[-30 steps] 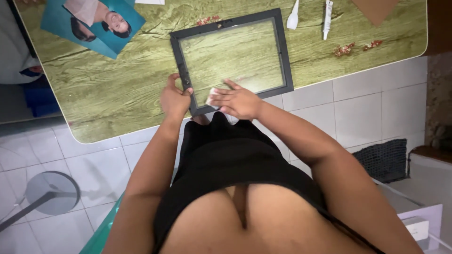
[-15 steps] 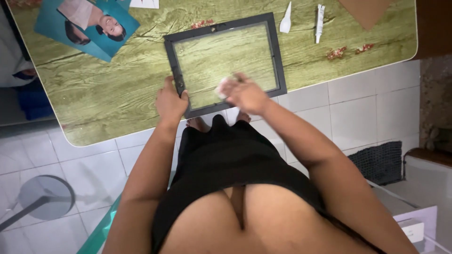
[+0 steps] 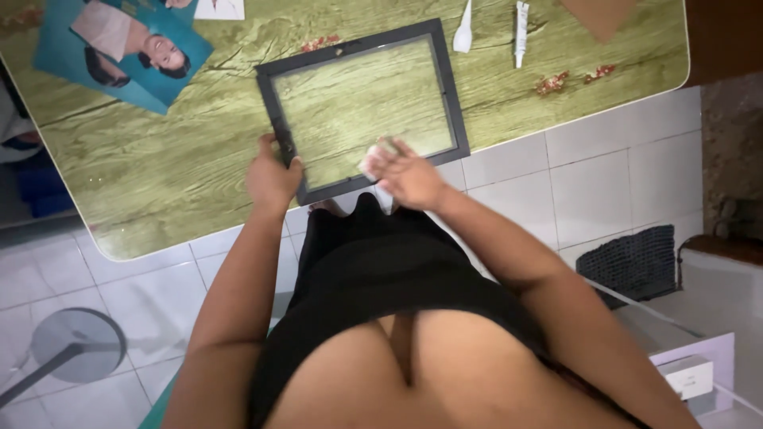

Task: The person assembles a photo frame by applying glue to the frame edges, wiping the glass, and placing a white backing sheet and a photograph inside. The person uses a cardboard piece to press the glass and wipes the frame with a tissue.

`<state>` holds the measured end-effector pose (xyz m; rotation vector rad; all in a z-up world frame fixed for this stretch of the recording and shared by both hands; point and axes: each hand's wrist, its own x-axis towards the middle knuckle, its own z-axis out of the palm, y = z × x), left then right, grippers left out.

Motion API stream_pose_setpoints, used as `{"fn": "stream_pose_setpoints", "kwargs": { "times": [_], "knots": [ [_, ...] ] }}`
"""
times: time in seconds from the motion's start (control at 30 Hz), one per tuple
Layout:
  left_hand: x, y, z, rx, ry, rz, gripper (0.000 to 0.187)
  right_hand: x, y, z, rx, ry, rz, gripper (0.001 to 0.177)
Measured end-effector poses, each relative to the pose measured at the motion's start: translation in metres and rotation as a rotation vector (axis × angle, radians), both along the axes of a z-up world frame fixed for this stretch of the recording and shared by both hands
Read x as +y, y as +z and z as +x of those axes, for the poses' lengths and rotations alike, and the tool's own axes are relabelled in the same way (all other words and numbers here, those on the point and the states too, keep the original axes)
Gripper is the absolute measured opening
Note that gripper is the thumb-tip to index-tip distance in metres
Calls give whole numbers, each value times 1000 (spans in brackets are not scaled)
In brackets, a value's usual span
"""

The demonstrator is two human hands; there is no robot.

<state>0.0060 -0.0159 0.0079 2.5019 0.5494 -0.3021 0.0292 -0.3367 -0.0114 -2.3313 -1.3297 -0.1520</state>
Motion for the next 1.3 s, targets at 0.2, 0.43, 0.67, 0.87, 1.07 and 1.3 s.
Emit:
{"fn": "stream_pose_setpoints", "kwargs": {
  "times": [0.2,0.43,0.67,0.87,1.07,1.3],
  "knots": [
    [0,7,1,38,-12,-28,58,-17,3,3,18,-11,88,38],
    [4,5,3,63,-3,-54,60,-103,16,15,-172,-267,-105,35],
    [4,6,9,87,-48,-38,65,-22,10,7,-63,-489,-181,51],
    [7,1,7,84,-53,-30,66,20,4,48,164,-413,-425,71],
    [6,-1,3,88,-17,-69,68,-21,15,57,187,-682,-569,70],
    [5,-2,9,73,2,-83,67,-24,22,90,236,-710,-654,68]
  ]
}}
